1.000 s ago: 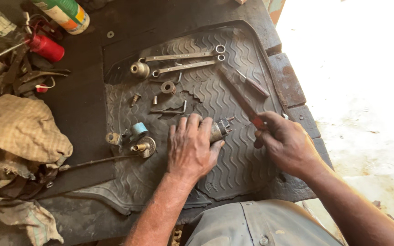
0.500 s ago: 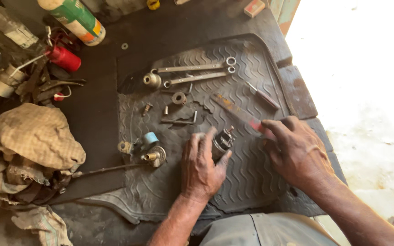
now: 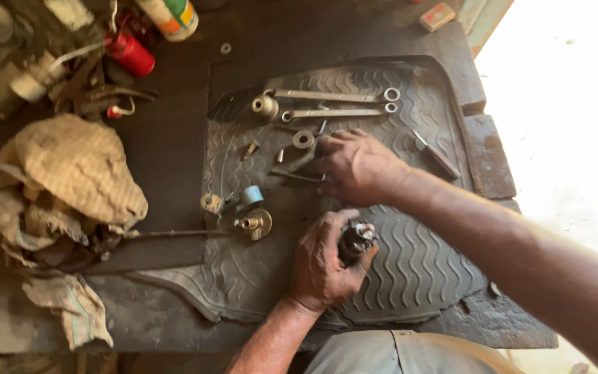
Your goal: The person uses a flat metal bar to scrape and clean the exterior of a small cylindrical mechanical component held in the left hand. After scraping, the person wipes the component with a cloth. The work is performed on a rubber mat with various tools and parts nearby.
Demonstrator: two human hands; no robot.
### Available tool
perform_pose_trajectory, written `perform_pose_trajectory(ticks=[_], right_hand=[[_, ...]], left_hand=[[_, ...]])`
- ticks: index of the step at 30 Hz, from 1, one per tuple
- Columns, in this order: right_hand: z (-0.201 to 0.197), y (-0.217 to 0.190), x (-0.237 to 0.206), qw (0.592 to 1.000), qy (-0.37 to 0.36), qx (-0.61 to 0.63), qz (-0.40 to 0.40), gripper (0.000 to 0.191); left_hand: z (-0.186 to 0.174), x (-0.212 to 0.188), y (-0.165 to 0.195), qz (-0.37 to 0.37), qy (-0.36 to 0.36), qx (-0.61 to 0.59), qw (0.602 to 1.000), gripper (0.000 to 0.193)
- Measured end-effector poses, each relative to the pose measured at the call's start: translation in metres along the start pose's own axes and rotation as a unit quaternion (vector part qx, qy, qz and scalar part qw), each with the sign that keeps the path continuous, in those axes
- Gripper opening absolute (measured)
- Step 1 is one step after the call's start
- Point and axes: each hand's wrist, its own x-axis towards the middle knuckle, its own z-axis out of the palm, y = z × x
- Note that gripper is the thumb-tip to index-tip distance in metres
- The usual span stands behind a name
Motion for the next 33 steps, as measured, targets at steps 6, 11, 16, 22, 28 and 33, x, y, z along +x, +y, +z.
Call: perform_pose_trajectory(ticks=[6,11,16,22,28,33], right_hand=[[0.010,-0.012,-0.006,0.997,-0.059,-0.030,0.027,0.031],[-0.008,-0.015,-0.016,0.996,0.008,0.016,0.089,0.019],[-0.038,-0.013,-0.069,0.908,0.120,0.207,0.343,0.029],[-0.058,-0.050,-0.182,0.774,0.110,0.479,0.399,0.048],[-0.034,-0.089,-0.239,0.811,0.149,0.252,0.507,0.027],[-0.033,-0.087,-0.214,0.866,0.249,0.152,0.406,0.013]], left_hand=[[-0.005,0.001,-0.008,-0.057,0.049,-0.024,0.997,0.045],[0.002,0.004,-0.009,-0.044,0.021,-0.022,0.999,0.039],[0.001,0.012,-0.005,-0.023,-0.010,-0.013,1.000,0.038],[0.021,0.043,-0.007,-0.009,-0.138,0.047,0.989,0.048],[0.044,0.051,0.003,0.029,-0.202,0.090,0.975,0.052],[0.048,0.048,0.008,-0.008,-0.241,0.126,0.962,0.055]])
